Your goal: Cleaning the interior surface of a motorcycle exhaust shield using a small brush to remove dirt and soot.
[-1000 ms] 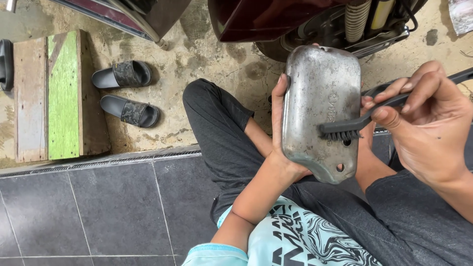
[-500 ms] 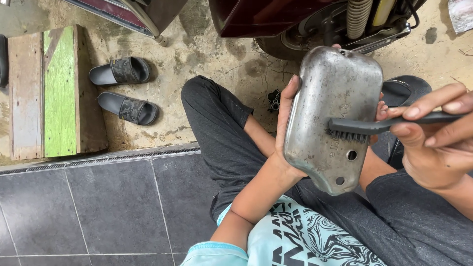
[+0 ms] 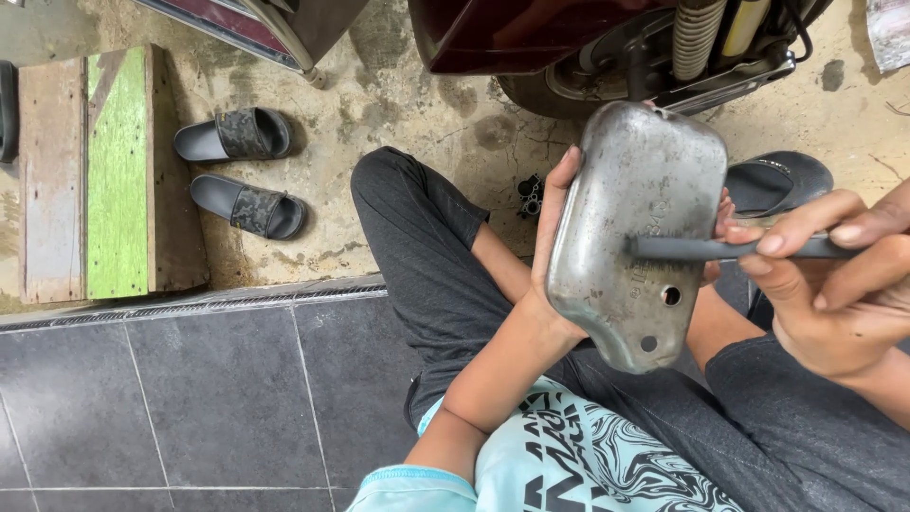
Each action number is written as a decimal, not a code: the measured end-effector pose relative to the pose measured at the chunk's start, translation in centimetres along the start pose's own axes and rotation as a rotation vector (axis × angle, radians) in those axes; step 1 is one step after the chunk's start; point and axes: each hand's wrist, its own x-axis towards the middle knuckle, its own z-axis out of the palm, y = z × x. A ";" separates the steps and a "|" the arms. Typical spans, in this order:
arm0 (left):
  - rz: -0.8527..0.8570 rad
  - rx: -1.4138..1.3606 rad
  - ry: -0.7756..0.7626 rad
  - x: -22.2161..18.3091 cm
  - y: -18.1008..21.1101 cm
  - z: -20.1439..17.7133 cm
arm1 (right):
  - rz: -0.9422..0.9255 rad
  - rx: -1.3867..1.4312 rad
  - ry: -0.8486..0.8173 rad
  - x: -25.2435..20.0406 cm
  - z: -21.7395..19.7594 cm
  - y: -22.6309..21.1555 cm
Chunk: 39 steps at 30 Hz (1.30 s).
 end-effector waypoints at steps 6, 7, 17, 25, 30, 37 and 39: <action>-0.016 0.013 0.000 0.6 0.2 -1.5 | 0.140 -0.076 -0.047 1.8 -2.3 1.7; -0.016 0.005 -0.019 0.6 -0.1 -1.1 | 0.256 -0.032 -0.003 2.2 -2.4 1.8; 0.134 0.210 0.155 0.4 0.7 -2.1 | 0.108 0.118 -0.079 1.7 -0.3 -0.6; -0.004 0.099 0.031 0.0 1.0 -1.8 | 0.293 -0.088 -0.118 1.8 -2.5 -0.3; 0.015 0.178 0.061 -0.3 0.1 -0.9 | 0.054 0.036 -0.155 2.3 1.9 -5.2; -0.058 0.137 -0.129 0.9 -0.8 -1.3 | 0.353 -0.082 -0.098 -4.5 -5.7 1.1; -0.069 0.385 0.191 1.5 -2.2 4.5 | 0.345 0.002 -0.089 -4.2 -5.4 1.4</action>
